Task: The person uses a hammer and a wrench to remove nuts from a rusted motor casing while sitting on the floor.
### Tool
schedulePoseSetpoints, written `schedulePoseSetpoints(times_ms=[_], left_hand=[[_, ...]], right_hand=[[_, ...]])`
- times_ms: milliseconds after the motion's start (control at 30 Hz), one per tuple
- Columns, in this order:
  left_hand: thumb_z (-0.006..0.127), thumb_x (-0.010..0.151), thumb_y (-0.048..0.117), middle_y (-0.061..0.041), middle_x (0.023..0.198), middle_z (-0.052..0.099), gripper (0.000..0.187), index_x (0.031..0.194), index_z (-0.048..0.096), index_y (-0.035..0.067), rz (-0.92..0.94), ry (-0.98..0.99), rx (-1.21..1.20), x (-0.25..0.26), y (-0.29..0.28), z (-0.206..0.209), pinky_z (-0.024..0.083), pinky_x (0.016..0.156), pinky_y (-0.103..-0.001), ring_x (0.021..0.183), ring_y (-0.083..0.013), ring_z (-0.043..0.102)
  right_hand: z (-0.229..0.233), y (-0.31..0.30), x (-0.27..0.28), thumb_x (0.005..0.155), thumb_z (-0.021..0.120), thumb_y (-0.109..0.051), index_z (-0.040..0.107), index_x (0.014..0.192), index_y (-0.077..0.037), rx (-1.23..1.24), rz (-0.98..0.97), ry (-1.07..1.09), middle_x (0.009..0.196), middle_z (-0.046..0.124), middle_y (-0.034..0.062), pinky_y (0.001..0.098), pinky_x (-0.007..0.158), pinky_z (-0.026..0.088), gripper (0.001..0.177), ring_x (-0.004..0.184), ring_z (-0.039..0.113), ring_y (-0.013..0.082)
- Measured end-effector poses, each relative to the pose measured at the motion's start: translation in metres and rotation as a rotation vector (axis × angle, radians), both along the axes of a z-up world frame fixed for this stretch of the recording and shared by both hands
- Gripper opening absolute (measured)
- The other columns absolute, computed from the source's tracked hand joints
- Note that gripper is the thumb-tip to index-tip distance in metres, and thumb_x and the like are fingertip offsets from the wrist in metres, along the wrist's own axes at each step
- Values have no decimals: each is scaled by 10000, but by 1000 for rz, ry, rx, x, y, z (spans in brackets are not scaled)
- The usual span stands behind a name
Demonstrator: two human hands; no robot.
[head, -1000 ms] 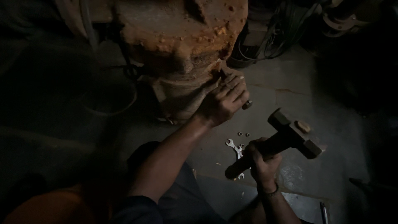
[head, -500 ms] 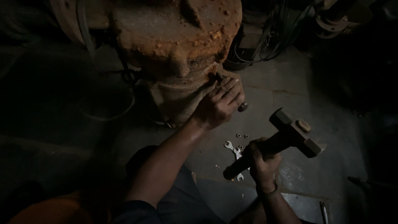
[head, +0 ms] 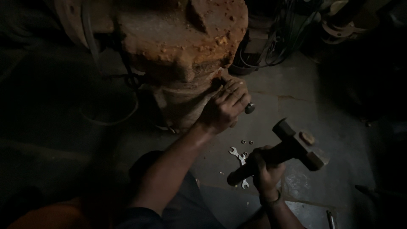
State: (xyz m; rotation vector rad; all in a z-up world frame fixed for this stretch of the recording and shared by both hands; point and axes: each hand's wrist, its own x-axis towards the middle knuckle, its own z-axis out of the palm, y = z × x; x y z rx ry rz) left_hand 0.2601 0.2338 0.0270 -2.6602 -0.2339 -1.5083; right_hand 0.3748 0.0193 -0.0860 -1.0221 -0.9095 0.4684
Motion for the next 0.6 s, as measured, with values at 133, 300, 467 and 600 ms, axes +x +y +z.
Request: schedulePoseSetpoints(times_ms=[133, 300, 467, 600], left_hand=[[631, 773, -170, -224, 1250, 647, 432, 1183, 609, -34, -21, 6, -23, -3, -2, 1, 526, 1139, -511, 1294, -420, 604], [658, 774, -152, -227, 1266, 644, 458, 1209, 624, -12, -31, -30, -23, 0, -1, -3, 515, 1107, -496, 1281, -408, 604], [721, 682, -29, -243, 1249, 648, 523, 1197, 630, -47, -50, 43, -30, -4, 0, 1, 524, 1102, -515, 1262, -431, 602], [680, 839, -51, -227, 1286, 643, 367, 1198, 636, 4, 8, 14, 9, -5, -1, 6, 522, 1120, -484, 1292, -395, 604]], right_hand=[[-1, 5, -7, 984, 650, -151, 599, 1165, 30, -37, 15, -24, 978, 694, 127, 321, 736, 577, 261, 841, 687, 183], [9, 28, -24, 998, 675, -172, 594, 1154, 24, -154, 73, 35, 904, 691, 129, 337, 656, 570, 264, 764, 683, 203], [-20, 7, 14, 944, 656, -185, 594, 1155, -44, -343, 29, 136, 927, 691, 110, 356, 625, 591, 261, 758, 686, 208], [-137, -62, 35, 963, 641, -234, 662, 1070, -156, -936, -612, -662, 887, 690, 88, 403, 638, 551, 134, 794, 687, 261]])
